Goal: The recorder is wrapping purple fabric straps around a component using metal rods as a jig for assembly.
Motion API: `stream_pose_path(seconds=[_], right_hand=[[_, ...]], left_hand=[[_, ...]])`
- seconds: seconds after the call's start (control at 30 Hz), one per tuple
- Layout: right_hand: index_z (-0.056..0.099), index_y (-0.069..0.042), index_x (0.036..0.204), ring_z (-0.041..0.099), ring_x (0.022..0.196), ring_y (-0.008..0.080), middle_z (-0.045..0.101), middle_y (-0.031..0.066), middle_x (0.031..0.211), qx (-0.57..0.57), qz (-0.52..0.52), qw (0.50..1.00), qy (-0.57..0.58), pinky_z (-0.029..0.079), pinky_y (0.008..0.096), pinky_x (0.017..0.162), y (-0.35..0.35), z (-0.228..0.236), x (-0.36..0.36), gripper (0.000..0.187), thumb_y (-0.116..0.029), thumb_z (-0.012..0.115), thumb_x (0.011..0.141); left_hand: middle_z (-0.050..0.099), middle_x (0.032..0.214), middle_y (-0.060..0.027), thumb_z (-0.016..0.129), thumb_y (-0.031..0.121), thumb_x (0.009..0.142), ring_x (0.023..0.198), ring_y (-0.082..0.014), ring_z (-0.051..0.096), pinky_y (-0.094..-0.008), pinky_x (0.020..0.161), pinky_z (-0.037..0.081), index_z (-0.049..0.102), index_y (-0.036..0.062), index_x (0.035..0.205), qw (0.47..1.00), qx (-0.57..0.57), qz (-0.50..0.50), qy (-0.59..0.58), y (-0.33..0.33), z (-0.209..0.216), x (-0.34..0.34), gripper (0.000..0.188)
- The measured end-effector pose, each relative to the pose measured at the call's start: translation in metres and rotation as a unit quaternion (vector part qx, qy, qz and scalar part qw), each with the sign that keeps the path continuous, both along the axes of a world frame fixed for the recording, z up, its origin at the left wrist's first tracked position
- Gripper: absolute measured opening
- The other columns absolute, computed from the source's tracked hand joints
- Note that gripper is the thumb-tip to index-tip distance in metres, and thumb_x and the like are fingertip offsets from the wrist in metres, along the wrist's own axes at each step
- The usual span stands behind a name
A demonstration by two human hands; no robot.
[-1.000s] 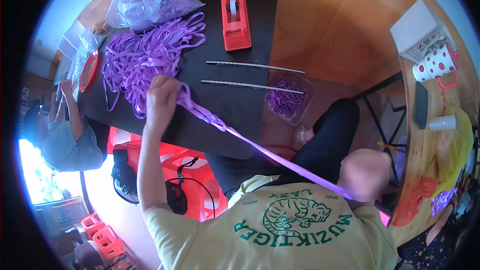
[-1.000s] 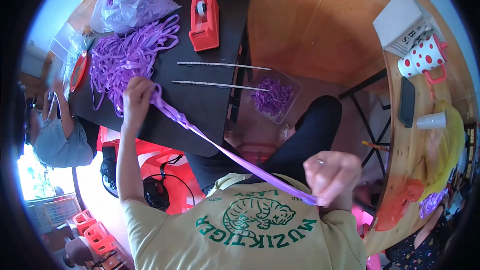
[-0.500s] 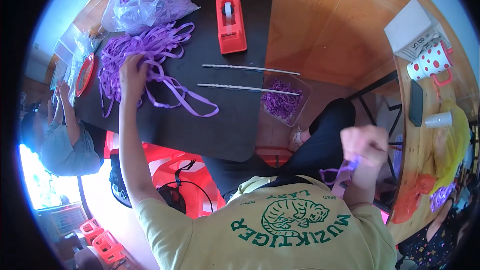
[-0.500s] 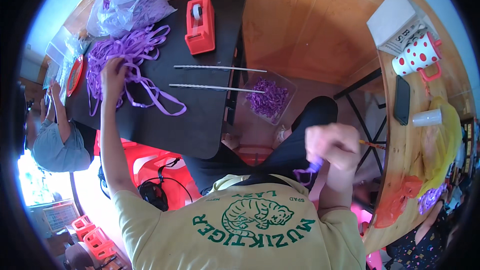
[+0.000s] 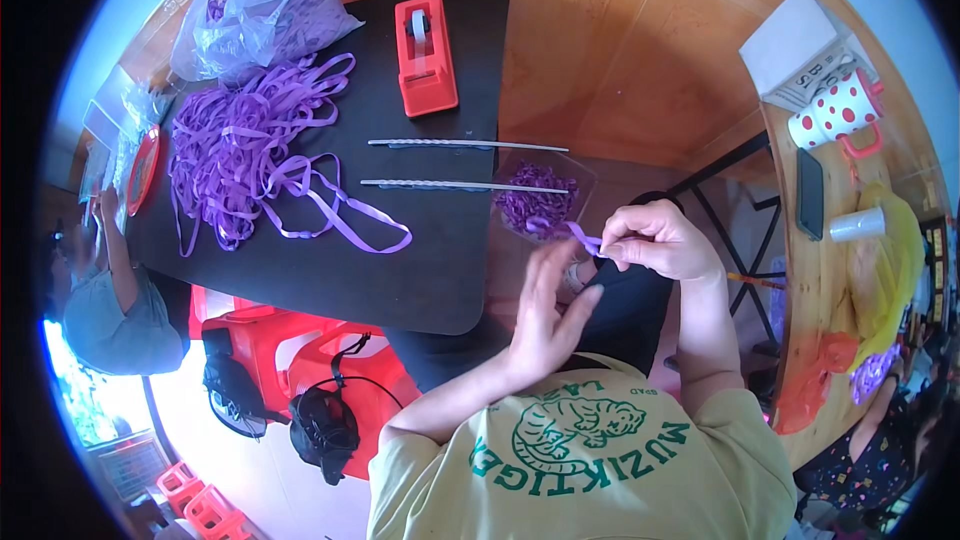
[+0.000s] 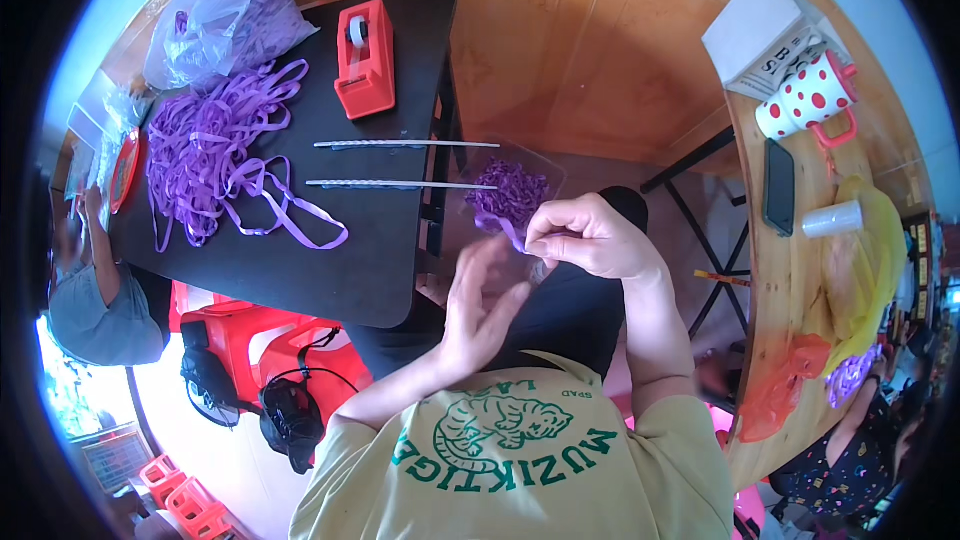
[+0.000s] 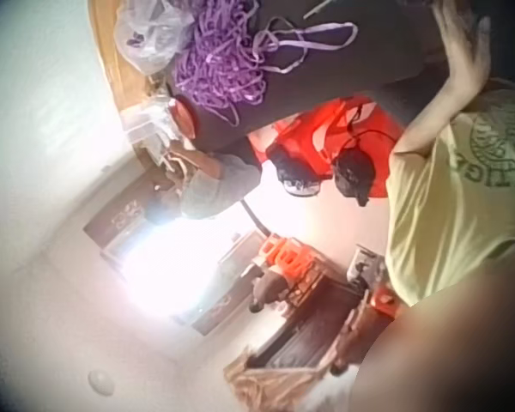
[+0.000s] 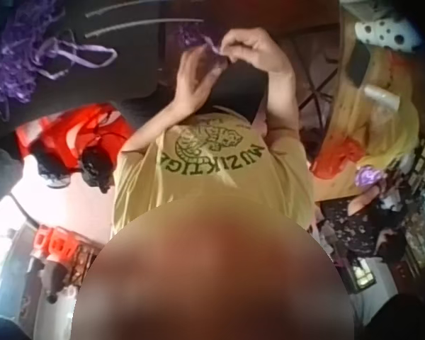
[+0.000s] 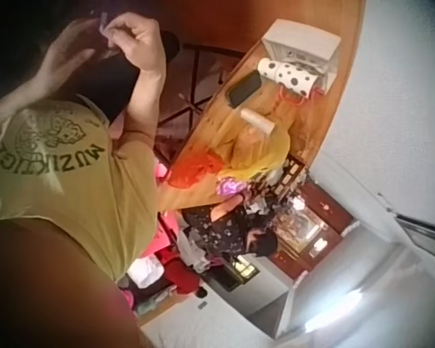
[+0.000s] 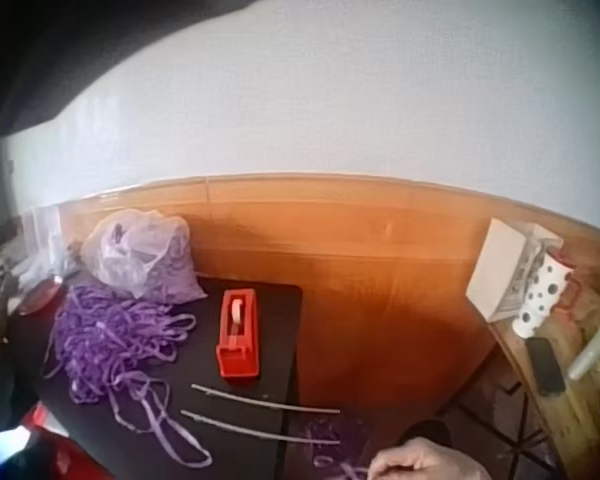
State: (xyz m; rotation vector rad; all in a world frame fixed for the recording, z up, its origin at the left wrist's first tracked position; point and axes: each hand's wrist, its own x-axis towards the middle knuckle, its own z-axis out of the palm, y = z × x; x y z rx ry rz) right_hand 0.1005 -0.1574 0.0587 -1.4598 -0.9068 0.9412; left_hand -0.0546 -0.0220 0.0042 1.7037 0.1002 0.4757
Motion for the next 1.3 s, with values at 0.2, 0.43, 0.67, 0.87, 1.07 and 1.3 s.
stream_pose_path(seconds=[0.2, 0.43, 0.67, 0.87, 1.07, 1.3], right_hand=[[0.061, 0.001, 0.083, 0.053, 0.064, 0.0071, 0.058, 0.0012, 0.070, -0.027, 0.051, 0.998, -0.036, 0.043, 0.0224, 0.061, 0.006, -0.012, 0.026, 0.005, -0.003, 0.061, 0.086], [0.066, -0.002, 0.093, 0.055, 0.068, 0.0062, 0.061, 0.0012, 0.078, -0.014, 0.041, 0.997, -0.058, 0.044, 0.0231, 0.060, 0.015, -0.018, 0.053, 0.014, 0.004, 0.062, 0.080], [0.069, -0.003, 0.087, 0.060, 0.071, 0.0235, 0.060, 0.0075, 0.078, 0.062, -0.059, 0.922, -0.377, 0.048, 0.0307, 0.061, 0.044, -0.019, 0.074, 0.029, 0.014, 0.057, 0.067], [0.068, -0.002, 0.093, 0.062, 0.074, 0.0221, 0.065, 0.0098, 0.085, 0.198, -0.139, 0.870, -0.429, 0.051, 0.0307, 0.064, 0.074, -0.021, 0.089, 0.027, 0.013, 0.062, 0.070], [0.067, -0.003, 0.093, 0.064, 0.077, 0.0227, 0.067, 0.0089, 0.086, 0.156, -0.177, 0.828, -0.509, 0.049, 0.0335, 0.065, 0.092, -0.047, 0.108, 0.022, 0.002, 0.067, 0.072], [0.064, -0.004, 0.090, 0.061, 0.080, 0.0323, 0.064, 0.0121, 0.085, 0.042, -0.165, 0.842, -0.512, 0.048, 0.0409, 0.069, 0.084, -0.134, 0.093, 0.017, -0.007, 0.065, 0.072]], left_hand=[[0.057, 0.105, -0.0123, 0.063, 0.004, 0.086, 0.093, -0.0196, 0.058, -0.0301, 0.082, 0.047, 0.059, -0.0032, 0.111, 0.989, -0.125, -0.084, -0.009, 0.005, -0.055, 0.040, 0.026], [0.067, 0.089, -0.0070, 0.058, 0.005, 0.090, 0.085, -0.0134, 0.061, -0.0268, 0.083, 0.046, 0.064, 0.0006, 0.100, 0.934, -0.313, -0.160, 0.058, 0.031, -0.053, 0.067, 0.012], [0.067, 0.090, -0.0081, 0.059, 0.003, 0.089, 0.083, -0.0133, 0.063, -0.0256, 0.076, 0.048, 0.063, -0.0007, 0.105, 0.946, -0.297, -0.120, 0.046, 0.045, -0.044, 0.085, 0.017], [0.068, 0.084, -0.0118, 0.062, 0.003, 0.087, 0.074, -0.0152, 0.064, -0.0266, 0.072, 0.051, 0.064, -0.0040, 0.102, 0.949, -0.310, -0.025, 0.046, 0.041, -0.039, 0.090, 0.018], [0.068, 0.082, -0.0118, 0.061, 0.005, 0.088, 0.072, -0.0144, 0.064, -0.0258, 0.069, 0.051, 0.063, -0.0039, 0.095, 0.952, -0.298, 0.004, 0.063, 0.043, -0.034, 0.094, 0.011], [0.068, 0.087, -0.0118, 0.060, 0.004, 0.089, 0.075, -0.0126, 0.063, -0.0240, 0.068, 0.050, 0.060, -0.0022, 0.096, 0.952, -0.304, 0.028, 0.019, 0.038, -0.036, 0.102, 0.009]])
